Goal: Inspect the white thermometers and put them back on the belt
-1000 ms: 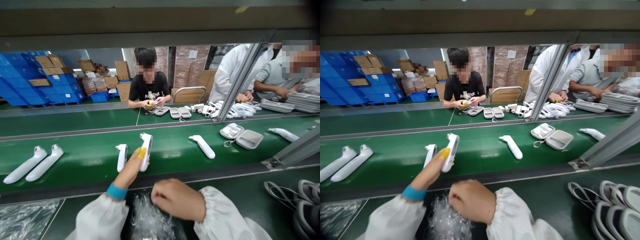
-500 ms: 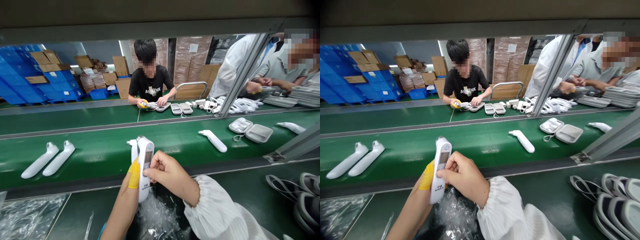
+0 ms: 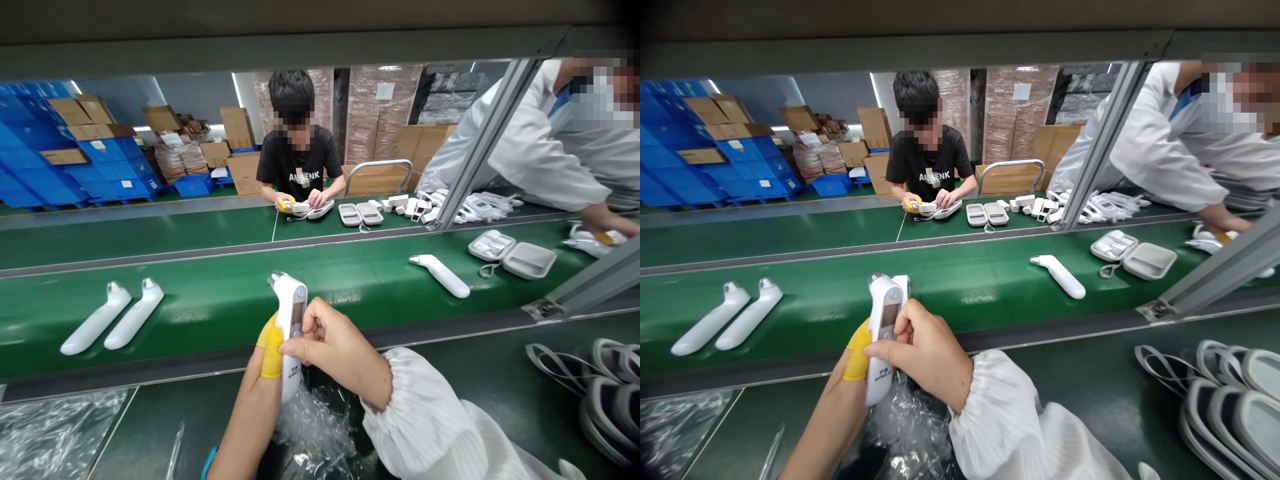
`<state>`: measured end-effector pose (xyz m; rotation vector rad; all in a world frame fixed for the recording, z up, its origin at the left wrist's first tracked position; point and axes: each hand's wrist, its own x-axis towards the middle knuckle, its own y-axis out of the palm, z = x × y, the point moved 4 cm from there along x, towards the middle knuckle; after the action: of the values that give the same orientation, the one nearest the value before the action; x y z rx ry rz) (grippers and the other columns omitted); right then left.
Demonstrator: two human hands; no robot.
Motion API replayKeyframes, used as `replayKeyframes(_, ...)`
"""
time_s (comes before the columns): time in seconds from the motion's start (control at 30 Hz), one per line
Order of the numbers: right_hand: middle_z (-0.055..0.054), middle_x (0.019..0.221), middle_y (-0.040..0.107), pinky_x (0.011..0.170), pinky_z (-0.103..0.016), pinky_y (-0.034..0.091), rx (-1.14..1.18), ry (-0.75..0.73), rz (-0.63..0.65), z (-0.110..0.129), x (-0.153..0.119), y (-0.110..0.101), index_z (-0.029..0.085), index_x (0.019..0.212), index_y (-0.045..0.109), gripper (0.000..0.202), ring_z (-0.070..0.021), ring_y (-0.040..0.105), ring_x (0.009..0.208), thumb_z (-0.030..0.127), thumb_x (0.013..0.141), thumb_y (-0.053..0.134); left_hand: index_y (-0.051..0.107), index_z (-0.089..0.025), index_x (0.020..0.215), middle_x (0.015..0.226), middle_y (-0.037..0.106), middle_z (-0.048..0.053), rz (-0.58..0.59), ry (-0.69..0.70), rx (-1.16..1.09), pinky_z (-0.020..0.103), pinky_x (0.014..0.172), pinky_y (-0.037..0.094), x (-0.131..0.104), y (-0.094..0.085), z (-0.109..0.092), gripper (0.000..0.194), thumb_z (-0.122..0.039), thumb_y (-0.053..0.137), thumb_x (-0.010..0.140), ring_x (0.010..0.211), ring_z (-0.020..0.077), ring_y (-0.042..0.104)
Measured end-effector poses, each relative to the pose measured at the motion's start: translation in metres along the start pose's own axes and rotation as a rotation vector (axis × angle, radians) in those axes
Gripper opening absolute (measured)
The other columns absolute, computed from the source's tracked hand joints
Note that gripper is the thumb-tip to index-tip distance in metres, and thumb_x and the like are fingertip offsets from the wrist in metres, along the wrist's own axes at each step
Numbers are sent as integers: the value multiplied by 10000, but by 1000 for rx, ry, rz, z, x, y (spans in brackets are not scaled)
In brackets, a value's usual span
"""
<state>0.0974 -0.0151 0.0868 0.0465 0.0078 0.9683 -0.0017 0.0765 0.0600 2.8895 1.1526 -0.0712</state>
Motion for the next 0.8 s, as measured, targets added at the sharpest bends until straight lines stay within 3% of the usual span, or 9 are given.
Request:
replayKeyframes(0.13,51,619,586,595,-239,497,73,26,84,-4,4,0,199,764,449,215,-116,616,603,250,807,653,542,-258,1325,1257,628,78,14,-29,22,387,982,420,3,-3,5,560,-552,554,848,1175,289,545)
replayKeyframes(0.23,25,694,610,645,-249,518,-3,-4,102,1,1,0,192,819,489,69,-120,640,676,207,869,533,541,-275,1316,1299,605,68,-29,-31,48,419,1037,372,4,-5,1,543,-582,503,870,1202,291,531)
replayKeyframes(0.43,16,726,544,634,-257,374,-685,-352,-113,21,-10,5,193,735,449,118,-116,511,659,133,836,461,514,-262,1351,1391,539,72,-84,137,259,375,1092,344,-10,3,-16,539,-553,465,900,1325,268,436)
replayKeyframes(0.5,12,711,532,615,-269,337,-848,-367,-189,22,-11,1,193,717,431,128,-120,488,636,125,825,435,519,-255,1346,1391,537,76,-75,202,308,369,1082,359,-8,1,-19,524,-528,476,900,1319,270,443)
replayKeyframes(0.57,4,707,553,596,-279,313,-994,-311,-229,19,-10,-5,192,714,446,122,-127,498,629,124,813,428,511,-245,1347,1404,521,84,-131,236,337,356,1069,371,5,-11,-20,528,-515,488,894,1314,273,446)
replayKeyframes(0.63,-9,711,594,568,-286,297,-1127,-239,-149,9,-10,-4,189,720,486,112,-139,534,624,129,800,437,466,-233,1377,1415,504,91,-245,224,412,338,1059,373,31,-34,-16,545,-516,428,913,1311,263,446)
replayKeyframes(0.67,-19,720,622,556,-288,295,-1181,-219,-44,1,-11,2,188,725,515,102,-150,562,627,141,791,453,448,-221,1386,1402,512,99,-301,203,468,334,1054,372,48,-46,-12,548,-511,390,924,1298,258,457)
replayKeyframes(0.73,-45,752,679,542,-289,317,-1257,-192,225,-21,-17,22,184,754,583,83,-189,624,653,170,762,501,466,-192,1360,1302,579,119,-291,133,628,359,1024,394,86,-65,1,534,-488,336,936,1227,266,514)
replayKeyframes(0.8,-83,808,719,551,-301,375,-1305,-126,415,-42,-25,41,168,848,647,151,-242,672,697,182,746,538,560,-125,1250,1156,636,166,-273,68,730,410,1003,401,119,-75,16,496,-432,506,864,1170,319,542)
